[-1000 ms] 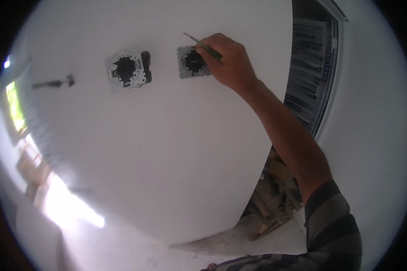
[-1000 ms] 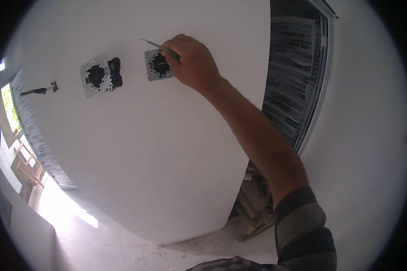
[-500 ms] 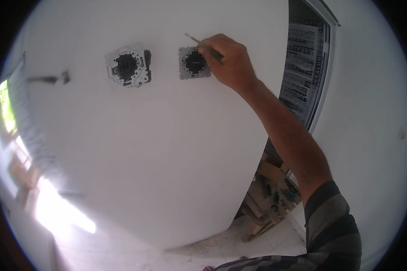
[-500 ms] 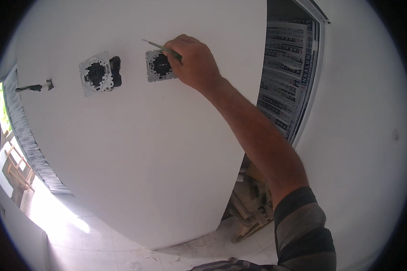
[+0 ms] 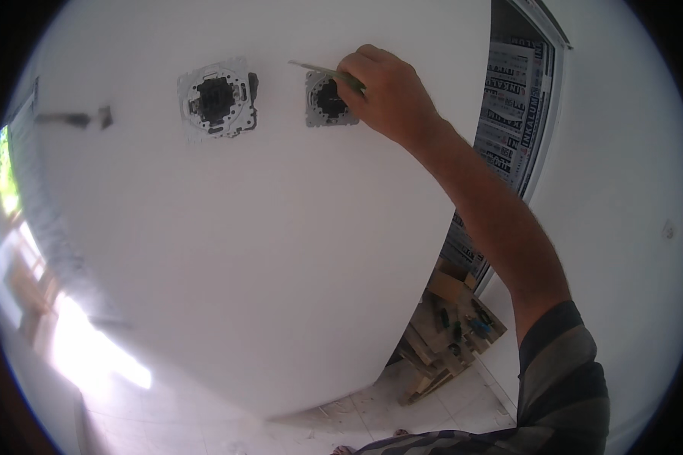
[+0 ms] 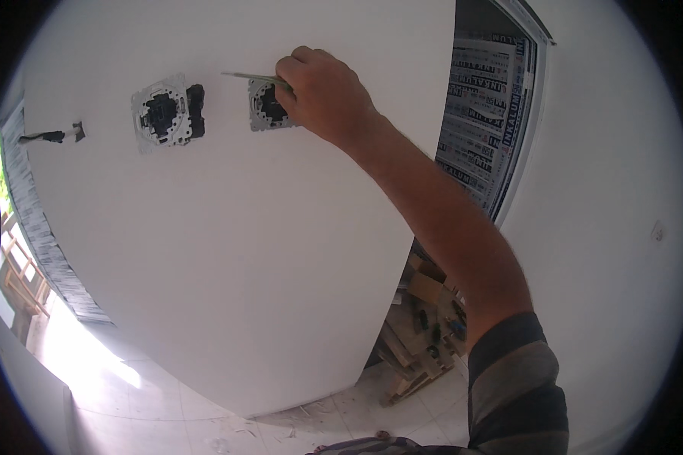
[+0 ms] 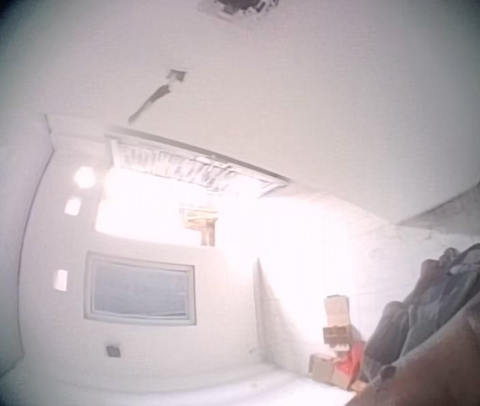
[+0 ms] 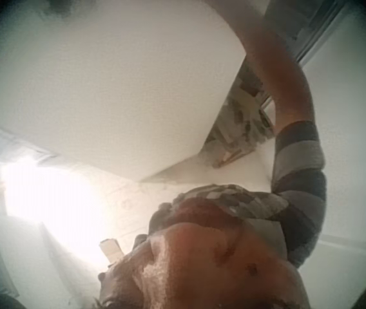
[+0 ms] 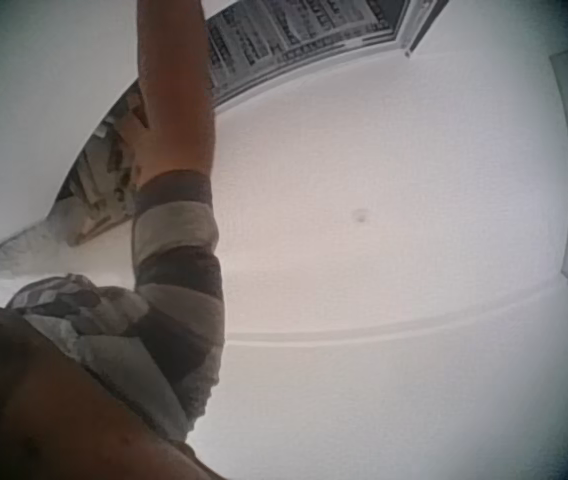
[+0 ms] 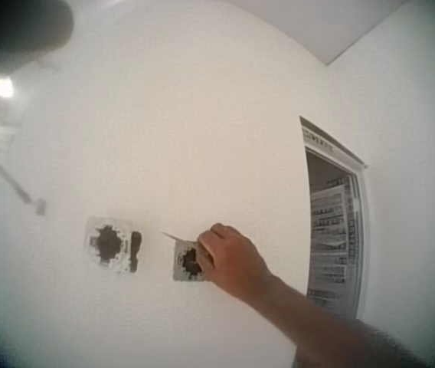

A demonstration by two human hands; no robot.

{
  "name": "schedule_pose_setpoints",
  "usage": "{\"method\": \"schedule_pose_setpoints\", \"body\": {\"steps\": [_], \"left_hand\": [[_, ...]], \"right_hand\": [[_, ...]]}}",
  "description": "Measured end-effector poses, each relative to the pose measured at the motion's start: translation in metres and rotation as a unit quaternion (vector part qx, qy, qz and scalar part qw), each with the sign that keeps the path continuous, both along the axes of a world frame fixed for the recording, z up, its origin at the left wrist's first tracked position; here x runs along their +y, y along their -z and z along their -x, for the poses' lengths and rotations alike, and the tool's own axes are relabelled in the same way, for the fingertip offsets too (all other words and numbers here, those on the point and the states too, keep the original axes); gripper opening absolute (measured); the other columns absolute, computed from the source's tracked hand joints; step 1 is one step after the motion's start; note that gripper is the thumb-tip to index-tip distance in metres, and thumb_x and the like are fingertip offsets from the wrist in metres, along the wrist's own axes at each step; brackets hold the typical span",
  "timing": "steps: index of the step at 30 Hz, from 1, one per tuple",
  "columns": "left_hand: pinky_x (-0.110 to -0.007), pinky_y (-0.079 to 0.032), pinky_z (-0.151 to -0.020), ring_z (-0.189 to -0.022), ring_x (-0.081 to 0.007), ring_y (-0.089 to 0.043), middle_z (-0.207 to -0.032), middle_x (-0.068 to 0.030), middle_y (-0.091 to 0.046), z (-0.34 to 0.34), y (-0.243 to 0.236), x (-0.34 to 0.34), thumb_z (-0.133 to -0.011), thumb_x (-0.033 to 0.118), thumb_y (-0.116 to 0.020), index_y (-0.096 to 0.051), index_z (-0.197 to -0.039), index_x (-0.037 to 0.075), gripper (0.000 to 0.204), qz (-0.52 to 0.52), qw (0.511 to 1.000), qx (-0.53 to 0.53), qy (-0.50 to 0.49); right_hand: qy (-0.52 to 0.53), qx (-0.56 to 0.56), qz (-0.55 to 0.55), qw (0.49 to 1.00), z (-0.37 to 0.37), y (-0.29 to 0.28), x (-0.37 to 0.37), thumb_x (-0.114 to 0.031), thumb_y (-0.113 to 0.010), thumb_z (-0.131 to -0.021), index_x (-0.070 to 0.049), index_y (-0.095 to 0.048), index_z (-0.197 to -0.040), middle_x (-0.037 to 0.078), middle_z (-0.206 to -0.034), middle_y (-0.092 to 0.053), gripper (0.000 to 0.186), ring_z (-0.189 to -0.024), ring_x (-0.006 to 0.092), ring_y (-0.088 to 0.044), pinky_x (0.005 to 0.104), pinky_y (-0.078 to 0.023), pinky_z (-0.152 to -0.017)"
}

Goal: The person installs an electrical switch into a wall box, connecting wires and securing the device with a screwdriver. The person retrieves tools and components from a nearby box and repeatedly tightens screws to mount the switch.

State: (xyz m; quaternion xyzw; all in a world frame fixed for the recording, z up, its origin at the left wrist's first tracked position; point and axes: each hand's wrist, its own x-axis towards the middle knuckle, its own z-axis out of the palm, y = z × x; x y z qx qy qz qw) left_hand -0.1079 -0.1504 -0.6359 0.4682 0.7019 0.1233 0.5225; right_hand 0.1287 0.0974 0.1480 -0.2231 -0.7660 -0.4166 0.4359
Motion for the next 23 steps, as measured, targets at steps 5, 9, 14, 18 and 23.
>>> {"method": "schedule_pose_setpoints", "body": {"steps": [5,9,14,18,23], "left_hand": [[-0.037,-0.059,-0.074,-0.074,-0.0179,-0.072,-0.088,-0.0148,-0.075,0.002,0.003,-0.003,-0.087,0.035,-0.071,-0.073,-0.114,0.004,0.040,0.007,1.000,-0.002,-0.004],[-0.037,-0.059,-0.074,-0.075,-0.0177,-0.072,-0.088,-0.0152,-0.075,0.003,0.010,-0.017,-0.087,0.033,-0.071,-0.073,-0.113,0.003,0.039,0.004,1.000,-0.002,0.009],[-0.037,-0.053,-0.064,-0.061,-0.0175,-0.064,-0.068,-0.0119,-0.069,-0.032,-0.003,0.024,-0.088,0.029,-0.062,-0.072,-0.089,0.000,0.031,-0.160,0.964,0.022,0.212],[-0.041,-0.051,-0.068,-0.065,-0.0226,-0.063,-0.067,-0.0137,-0.065,-0.112,-0.224,0.126,-0.096,0.031,-0.059,-0.068,-0.079,-0.002,0.037,-0.288,0.937,-0.173,0.090],[-0.030,-0.054,-0.073,-0.076,-0.0139,-0.065,-0.083,-0.0049,-0.072,-0.165,-0.465,0.211,-0.098,0.022,-0.068,-0.071,-0.105,0.000,0.024,-0.490,0.747,-0.445,0.062]], "right_hand": [[0.078,-0.043,0.015,0.996,0.005,-0.007,-0.007,-0.017,-0.070,-0.089,-0.005,-0.066,-0.091,0.007,-0.091,-0.065,0.013,-0.092,0.0283,-0.066,0.0413,-0.059,-0.077],[0.114,-0.067,0.030,0.991,0.004,-0.014,-0.005,-0.022,-0.068,-0.091,-0.005,-0.067,-0.093,0.010,-0.091,-0.067,0.017,-0.090,0.0306,-0.068,0.0431,-0.059,-0.078],[0.177,-0.034,0.139,0.974,0.013,-0.034,-0.022,-0.034,-0.063,-0.095,-0.002,-0.069,-0.090,0.015,-0.080,-0.071,0.033,-0.079,0.0365,-0.071,0.0490,-0.058,-0.076],[0.239,0.002,0.254,0.937,-0.014,-0.053,-0.084,-0.036,-0.063,-0.096,0.000,-0.071,-0.098,0.018,-0.079,-0.072,0.037,-0.077,0.0370,-0.070,0.0495,-0.055,-0.073],[0.268,-0.038,0.284,0.920,-0.035,-0.036,-0.113,-0.047,-0.069,-0.093,-0.009,-0.060,-0.142,0.024,-0.096,-0.074,0.062,-0.083,0.0280,-0.072,0.0389,-0.053,-0.084]]}}
